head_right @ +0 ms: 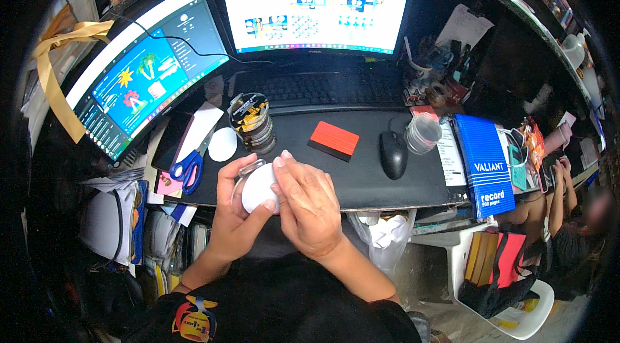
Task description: The person repeatedly picks up small white circular discs and clear plastic holders from a desk, places the discs into the holders, and stacks the assembled units. The person also briefly uses a computer mouse and handles a stack of packaged items.
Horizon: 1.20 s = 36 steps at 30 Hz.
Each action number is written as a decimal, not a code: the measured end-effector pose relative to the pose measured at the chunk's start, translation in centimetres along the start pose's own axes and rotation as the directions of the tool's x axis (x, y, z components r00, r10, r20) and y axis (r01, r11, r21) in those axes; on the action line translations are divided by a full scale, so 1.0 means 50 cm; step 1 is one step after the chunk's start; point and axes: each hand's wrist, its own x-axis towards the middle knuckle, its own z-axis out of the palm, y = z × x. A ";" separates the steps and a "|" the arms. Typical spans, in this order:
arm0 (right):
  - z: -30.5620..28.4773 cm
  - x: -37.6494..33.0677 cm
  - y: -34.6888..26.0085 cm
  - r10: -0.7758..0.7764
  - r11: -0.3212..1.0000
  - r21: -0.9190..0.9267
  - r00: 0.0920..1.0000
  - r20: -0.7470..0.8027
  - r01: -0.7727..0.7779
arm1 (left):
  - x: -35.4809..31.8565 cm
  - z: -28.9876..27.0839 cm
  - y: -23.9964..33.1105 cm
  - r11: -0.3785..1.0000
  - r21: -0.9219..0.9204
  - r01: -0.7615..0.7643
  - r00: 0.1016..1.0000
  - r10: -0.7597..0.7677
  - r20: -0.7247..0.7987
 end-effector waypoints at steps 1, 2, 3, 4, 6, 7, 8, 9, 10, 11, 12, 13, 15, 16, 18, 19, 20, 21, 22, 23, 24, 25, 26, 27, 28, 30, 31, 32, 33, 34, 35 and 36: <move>-0.001 -0.001 0.001 -0.012 1.000 -0.008 1.000 -0.002 0.012 | 0.000 -0.001 0.001 0.999 0.036 -0.006 1.000 0.005 0.010; -0.001 -0.001 0.001 -0.024 1.000 -0.016 1.000 -0.003 0.024 | 0.000 -0.003 0.002 0.998 0.060 -0.009 1.000 0.008 0.019; -0.001 -0.001 0.002 -0.038 0.999 -0.023 0.999 -0.003 0.037 | -0.001 -0.003 0.002 0.996 0.084 -0.013 1.000 0.011 0.026; -0.001 -0.001 0.003 -0.042 0.999 -0.031 0.999 -0.002 0.041 | -0.001 -0.004 0.003 0.998 0.068 -0.003 1.000 0.001 0.029; -0.002 -0.001 0.003 -0.049 0.998 -0.046 0.999 0.002 0.050 | -0.002 -0.005 0.004 1.000 0.019 0.013 0.999 -0.014 0.037; -0.002 -0.002 0.002 -0.060 0.996 -0.068 0.998 -0.010 0.059 | -0.001 -0.007 0.005 0.999 0.040 0.020 0.999 -0.021 0.036; -0.003 -0.002 0.001 -0.070 0.994 -0.090 0.997 -0.020 0.068 | 0.001 -0.009 0.006 0.999 0.044 0.021 0.999 -0.023 0.037; -0.003 -0.002 -0.001 -0.075 0.991 -0.114 0.997 -0.029 0.072 | 0.003 -0.010 0.008 0.999 0.032 0.026 0.999 -0.027 0.038; -0.004 -0.002 -0.002 -0.094 0.991 -0.097 0.995 -0.027 0.091 | 0.005 -0.012 0.009 0.999 0.014 0.047 0.998 -0.048 0.040; -0.005 -0.002 -0.003 -0.107 0.991 -0.080 0.994 -0.023 0.104 | 0.007 -0.014 0.011 0.997 -0.021 0.072 0.997 -0.071 0.044; -0.005 -0.003 -0.004 -0.127 0.991 -0.055 0.991 -0.029 0.125 | 0.009 -0.016 0.012 0.991 -0.078 0.104 0.994 -0.100 0.047; -0.007 -0.004 -0.004 -0.114 0.992 -0.048 0.993 0.006 0.114 | 0.011 -0.018 0.013 0.988 -0.091 0.121 0.992 -0.117 0.046; -0.010 -0.007 0.001 -0.101 0.995 -0.013 0.994 0.049 0.101 | 0.015 -0.024 0.013 0.971 -0.177 0.160 0.987 -0.154 0.047; -0.010 -0.009 0.005 -0.080 0.996 0.032 0.995 0.066 0.078 | 0.017 -0.028 0.011 0.966 -0.172 0.191 0.981 -0.182 0.066; -0.010 -0.013 0.016 -0.005 0.992 0.125 0.993 0.118 -0.010 | 0.021 -0.041 0.004 0.952 -0.189 0.242 0.968 -0.225 0.109; -0.008 -0.015 0.023 0.036 0.982 0.181 0.989 0.145 -0.062 | 0.024 -0.047 -0.003 0.949 -0.187 0.252 0.966 -0.234 0.113; -0.007 -0.017 0.028 0.092 0.959 0.251 0.984 0.153 -0.129 | 0.027 -0.054 -0.009 0.942 -0.179 0.282 0.954 -0.257 0.153; -0.006 -0.018 0.031 0.167 0.922 0.314 0.963 0.212 -0.228 | 0.029 -0.061 -0.016 0.937 -0.165 0.308 0.944 -0.279 0.177; -0.003 -0.019 0.034 0.220 0.853 0.408 0.934 0.281 -0.324 | 0.028 -0.069 -0.019 0.936 -0.157 0.314 0.941 -0.284 0.186; -0.002 -0.020 0.034 0.283 0.829 0.393 0.905 0.317 -0.397 | 0.026 -0.072 -0.024 0.936 -0.112 0.334 0.932 -0.310 0.188; 0.000 -0.021 0.034 0.333 0.772 0.430 0.874 0.354 -0.468 | 0.025 -0.071 -0.030 0.934 -0.071 0.351 0.925 -0.334 0.181; 0.003 -0.021 0.033 0.352 0.758 0.426 0.859 0.372 -0.495 | 0.024 -0.069 -0.036 0.965 -0.013 0.262 0.951 -0.256 0.176; 0.005 -0.020 0.031 0.378 0.718 0.447 0.839 0.391 -0.533 | 0.024 -0.065 -0.042 0.981 0.053 0.186 0.966 -0.192 0.176; 0.008 -0.020 0.028 0.384 0.744 0.409 0.839 0.385 -0.528 | 0.023 -0.064 -0.047 0.990 0.124 0.070 0.985 -0.089 0.148; 0.011 -0.020 0.025 0.403 0.753 0.394 0.842 0.358 -0.527 | 0.023 -0.063 -0.051 0.977 0.212 -0.033 0.990 0.003 0.141; 0.017 -0.019 0.017 0.422 0.752 0.394 0.845 0.328 -0.529 | 0.021 -0.064 -0.056 0.981 0.193 -0.031 0.993 0.009 0.116; 0.020 -0.020 0.014 0.382 0.820 0.327 0.875 0.297 -0.469 | 0.019 -0.065 -0.057 0.978 0.203 -0.038 0.994 0.016 0.110; 0.022 -0.019 0.013 0.327 0.876 0.271 0.905 0.272 -0.398 | 0.018 -0.067 -0.058 0.974 0.216 -0.063 0.993 0.041 0.107; 0.023 -0.020 0.012 0.331 0.900 0.213 0.914 0.235 -0.381 | 0.016 -0.068 -0.057 0.988 0.143 0.065 0.989 -0.082 0.120; 0.023 -0.020 0.013 0.324 0.918 0.169 0.924 0.204 -0.359 | 0.016 -0.070 -0.056 0.993 0.114 0.044 0.993 -0.056 0.106; 0.023 -0.020 0.015 0.340 0.924 0.119 0.923 0.179 -0.363 | 0.015 -0.070 -0.055 0.996 0.084 0.023 0.995 -0.030 0.092; 0.024 -0.022 0.018 0.410 0.860 0.238 0.888 0.205 -0.452 | 0.015 -0.070 -0.053 0.999 0.052 0.001 0.997 -0.005 0.082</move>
